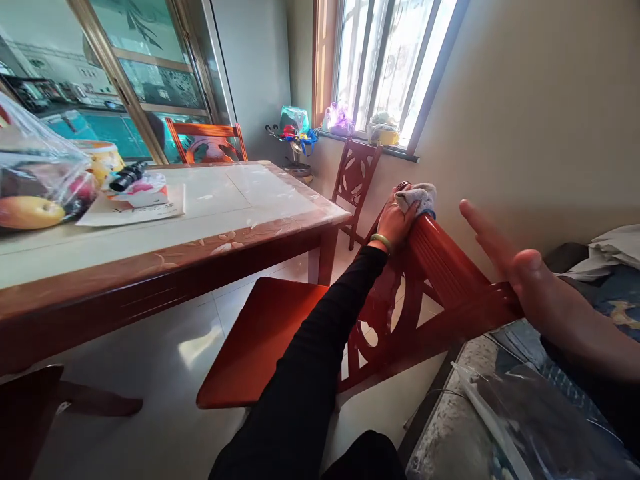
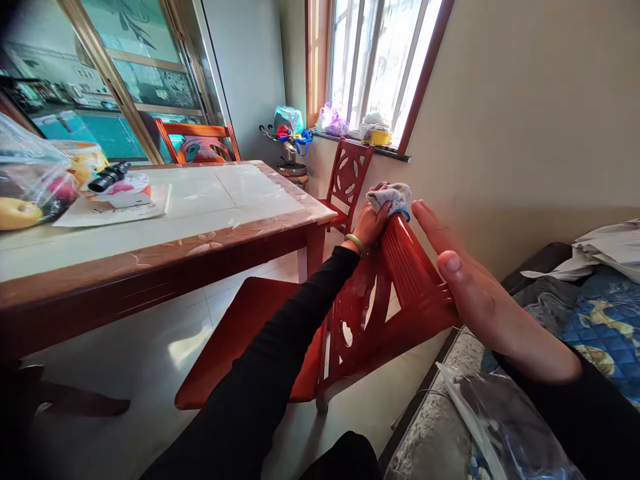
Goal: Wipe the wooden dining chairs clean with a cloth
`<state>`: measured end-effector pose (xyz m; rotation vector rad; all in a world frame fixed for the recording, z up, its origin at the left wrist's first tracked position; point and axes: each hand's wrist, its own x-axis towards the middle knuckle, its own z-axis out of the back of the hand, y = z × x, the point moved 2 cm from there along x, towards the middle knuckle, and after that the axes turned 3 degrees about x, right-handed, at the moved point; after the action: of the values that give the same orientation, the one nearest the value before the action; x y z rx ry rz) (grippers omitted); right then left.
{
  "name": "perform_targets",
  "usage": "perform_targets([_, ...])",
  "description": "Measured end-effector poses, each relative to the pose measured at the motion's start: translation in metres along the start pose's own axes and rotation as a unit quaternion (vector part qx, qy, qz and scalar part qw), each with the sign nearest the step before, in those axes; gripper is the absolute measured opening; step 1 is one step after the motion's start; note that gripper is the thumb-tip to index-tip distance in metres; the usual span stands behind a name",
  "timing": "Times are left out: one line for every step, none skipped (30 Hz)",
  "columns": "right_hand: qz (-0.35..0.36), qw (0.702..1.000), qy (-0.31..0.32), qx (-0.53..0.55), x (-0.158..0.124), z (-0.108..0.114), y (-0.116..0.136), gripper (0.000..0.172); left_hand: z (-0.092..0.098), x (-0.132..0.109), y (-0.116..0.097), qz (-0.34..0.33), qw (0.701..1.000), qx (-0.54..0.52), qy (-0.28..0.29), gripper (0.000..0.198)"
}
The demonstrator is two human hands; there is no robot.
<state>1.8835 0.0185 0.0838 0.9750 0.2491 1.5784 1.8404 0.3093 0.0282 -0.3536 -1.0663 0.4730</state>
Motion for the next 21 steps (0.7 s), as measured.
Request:
perform_targets([-0.018,1.0,0.001,0.011,-0.001,0.0,-0.002,0.101,0.001,0.008,0.008,0.02,1.0,0.02,-0.012,0.045])
perform_targets([-0.032,0.999,0.003,0.019,-0.002,0.0,-0.003,0.101,0.003,0.014,0.016,0.045,0.998,0.036,-0.026,0.043])
perform_targets([-0.039,0.999,0.002,0.022,-0.003,0.0,-0.005,0.099,0.004,0.019,0.021,0.072,0.995,0.047,-0.041,0.041])
perform_targets([-0.042,0.999,0.003,0.022,-0.004,0.0,-0.006,0.096,0.006,0.022,0.026,0.098,0.992,0.052,-0.055,0.039])
perform_targets([-0.041,0.999,0.003,0.02,-0.005,0.0,-0.007,0.091,0.006,0.025,0.028,0.12,0.99,0.044,-0.066,0.037])
perform_targets([-0.04,0.999,0.0,0.017,-0.005,0.0,-0.008,0.086,0.006,0.026,0.029,0.136,0.988,0.024,-0.072,0.035])
perform_targets([-0.038,0.999,-0.002,0.013,-0.005,0.0,-0.009,0.083,0.005,0.027,0.027,0.144,0.987,-0.007,-0.071,0.034])
perform_targets([-0.035,0.999,-0.004,0.008,-0.005,0.0,-0.009,0.083,0.004,0.025,0.025,0.148,0.986,-0.042,-0.068,0.033])
perform_targets([-0.03,1.0,-0.007,0.003,-0.004,0.0,-0.01,0.085,0.002,0.02,0.02,0.15,0.984,-0.072,-0.062,0.033])
perform_targets([-0.023,1.0,-0.008,-0.003,-0.003,0.0,-0.011,0.087,0.001,0.013,0.015,0.152,0.982,-0.1,-0.054,0.035])
perform_targets([-0.015,1.0,-0.01,-0.006,-0.001,0.0,-0.012,0.09,0.001,0.002,0.008,0.154,0.979,-0.126,-0.046,0.036])
perform_targets([-0.006,1.0,-0.01,-0.007,0.0,0.0,-0.012,0.091,0.002,-0.013,0.001,0.154,0.976,-0.148,-0.038,0.038])
perform_targets([0.002,1.0,-0.01,-0.008,0.001,0.0,-0.012,0.092,0.004,-0.031,-0.008,0.153,0.973,-0.171,-0.031,0.039])
perform_targets([0.008,1.0,-0.01,-0.009,0.002,0.0,-0.012,0.093,0.006,-0.052,-0.017,0.146,0.97,-0.193,-0.024,0.04])
perform_targets([0.011,1.0,-0.008,-0.009,0.003,0.0,-0.011,0.095,0.009,-0.074,-0.026,0.132,0.969,-0.206,-0.017,0.041])
perform_targets([0.012,1.0,-0.007,-0.009,0.004,-0.001,-0.01,0.097,0.013,-0.096,-0.035,0.107,0.97,-0.22,-0.01,0.042])
perform_targets([0.01,1.0,-0.005,-0.009,0.004,-0.001,-0.009,0.099,0.016,-0.116,-0.044,0.062,0.968,-0.243,-0.003,0.044])
perform_targets([0.008,1.0,-0.002,-0.007,0.003,-0.002,-0.007,0.101,0.018,-0.132,-0.051,0.026,0.967,-0.252,0.006,0.043])
perform_targets([0.005,1.0,0.001,-0.003,0.003,-0.002,-0.006,0.101,0.02,-0.144,-0.055,-0.003,0.967,-0.254,0.013,0.042])
perform_targets([0.003,1.0,0.0,0.002,0.002,-0.002,-0.005,0.1,0.02,-0.149,-0.056,-0.018,0.969,-0.244,0.015,0.04])
perform_targets([-0.001,1.0,-0.004,0.005,0.001,-0.002,-0.006,0.099,0.02,-0.147,-0.054,-0.018,0.974,-0.224,0.01,0.036])
